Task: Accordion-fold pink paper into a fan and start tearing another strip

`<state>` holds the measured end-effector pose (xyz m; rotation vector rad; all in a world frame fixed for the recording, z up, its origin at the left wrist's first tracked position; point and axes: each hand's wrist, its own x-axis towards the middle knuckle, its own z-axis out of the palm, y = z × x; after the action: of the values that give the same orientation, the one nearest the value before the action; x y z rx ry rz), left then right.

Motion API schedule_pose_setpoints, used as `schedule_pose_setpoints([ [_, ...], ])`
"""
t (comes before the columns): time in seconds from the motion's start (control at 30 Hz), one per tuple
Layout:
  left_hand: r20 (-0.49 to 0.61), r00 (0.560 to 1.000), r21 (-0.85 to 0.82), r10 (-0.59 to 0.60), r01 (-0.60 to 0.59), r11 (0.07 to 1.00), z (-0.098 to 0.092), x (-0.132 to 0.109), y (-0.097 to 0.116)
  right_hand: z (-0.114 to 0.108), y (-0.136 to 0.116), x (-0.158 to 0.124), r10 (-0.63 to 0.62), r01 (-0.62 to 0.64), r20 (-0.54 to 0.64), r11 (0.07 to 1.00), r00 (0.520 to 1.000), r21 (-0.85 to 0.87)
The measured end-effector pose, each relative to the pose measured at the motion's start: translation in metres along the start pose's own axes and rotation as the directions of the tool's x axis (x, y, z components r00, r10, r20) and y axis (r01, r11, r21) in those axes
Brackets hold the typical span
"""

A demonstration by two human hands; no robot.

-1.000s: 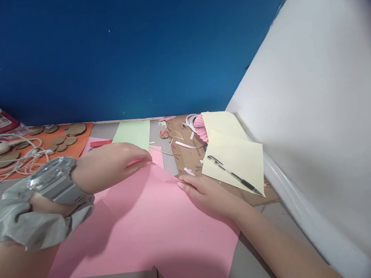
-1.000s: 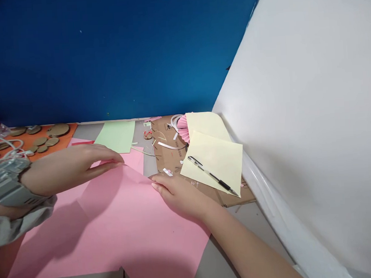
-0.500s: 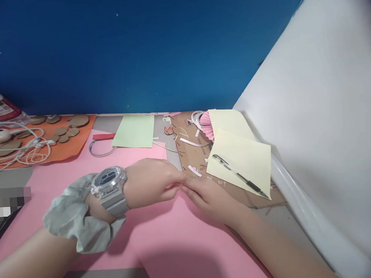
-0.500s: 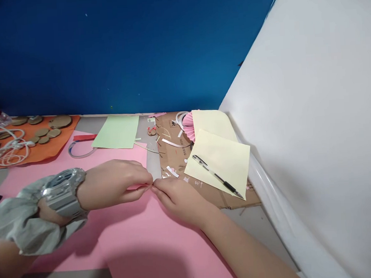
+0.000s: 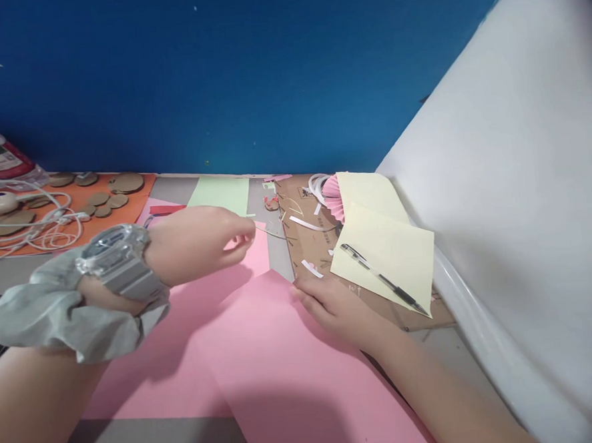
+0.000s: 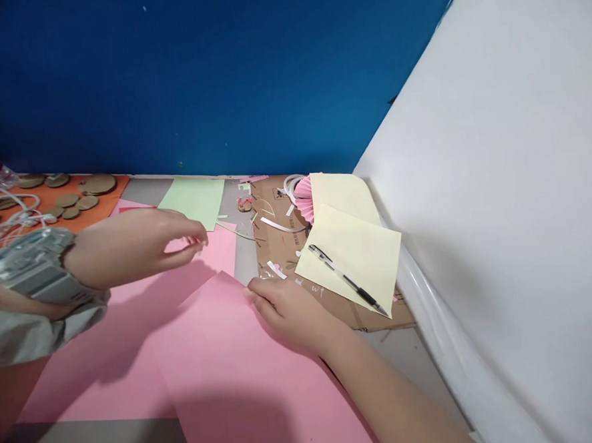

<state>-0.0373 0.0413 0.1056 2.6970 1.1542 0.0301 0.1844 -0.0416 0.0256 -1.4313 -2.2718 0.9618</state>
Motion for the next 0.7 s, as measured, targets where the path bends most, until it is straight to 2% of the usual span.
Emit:
schedule_pose_setpoints([
  [0.07, -0.031, 0.999, -0.108, 0.01, -0.013, 0.994, 0.002, 0.001, -0.003, 0.0, -0.002, 0.0, 0.025, -0.024, -0.015, 1.0, 1.0, 0.015],
  [0.13, -0.001, 0.993, -0.239, 0.12, -0.117, 0.964, 0.011, 0.004, 0.0, 0.001, -0.003, 0.0, 0.061, -0.059, -0.039, 0.998, 0.997, 0.039],
  [0.23, 0.076, 0.955, -0.316, 0.286, -0.249, 0.915, 0.034, 0.012, 0.012, 0.003, -0.002, 0.0, 0.086, -0.076, -0.088, 0.99, 0.992, 0.115],
  [0.3, 0.03, 0.95, -0.336, 0.312, -0.284, 0.898, 0.049, 0.017, 0.02, 0.004, 0.002, 0.001, 0.057, -0.036, -0.133, 0.986, 0.989, 0.162],
  [0.4, -0.078, 0.965, -0.345, 0.252, -0.264, 0.901, 0.062, 0.021, 0.027, 0.005, 0.006, 0.002, 0.022, 0.027, -0.236, 0.979, 0.971, 0.203],
  [0.5, -0.159, 0.981, -0.398, 0.113, -0.168, 0.902, 0.063, 0.021, 0.028, 0.004, 0.005, 0.003, 0.107, -0.015, -0.338, 0.964, 0.935, 0.264],
  [0.6, -0.182, 0.983, -0.452, 0.011, -0.093, 0.887, 0.062, 0.022, 0.028, 0.002, 0.002, 0.004, 0.19, -0.067, -0.376, 0.946, 0.907, 0.317],
  [0.7, -0.169, 0.986, -0.464, -0.001, -0.078, 0.882, 0.063, 0.022, 0.029, 0.002, 0.002, 0.005, 0.199, -0.051, -0.368, 0.925, 0.908, 0.376],
])
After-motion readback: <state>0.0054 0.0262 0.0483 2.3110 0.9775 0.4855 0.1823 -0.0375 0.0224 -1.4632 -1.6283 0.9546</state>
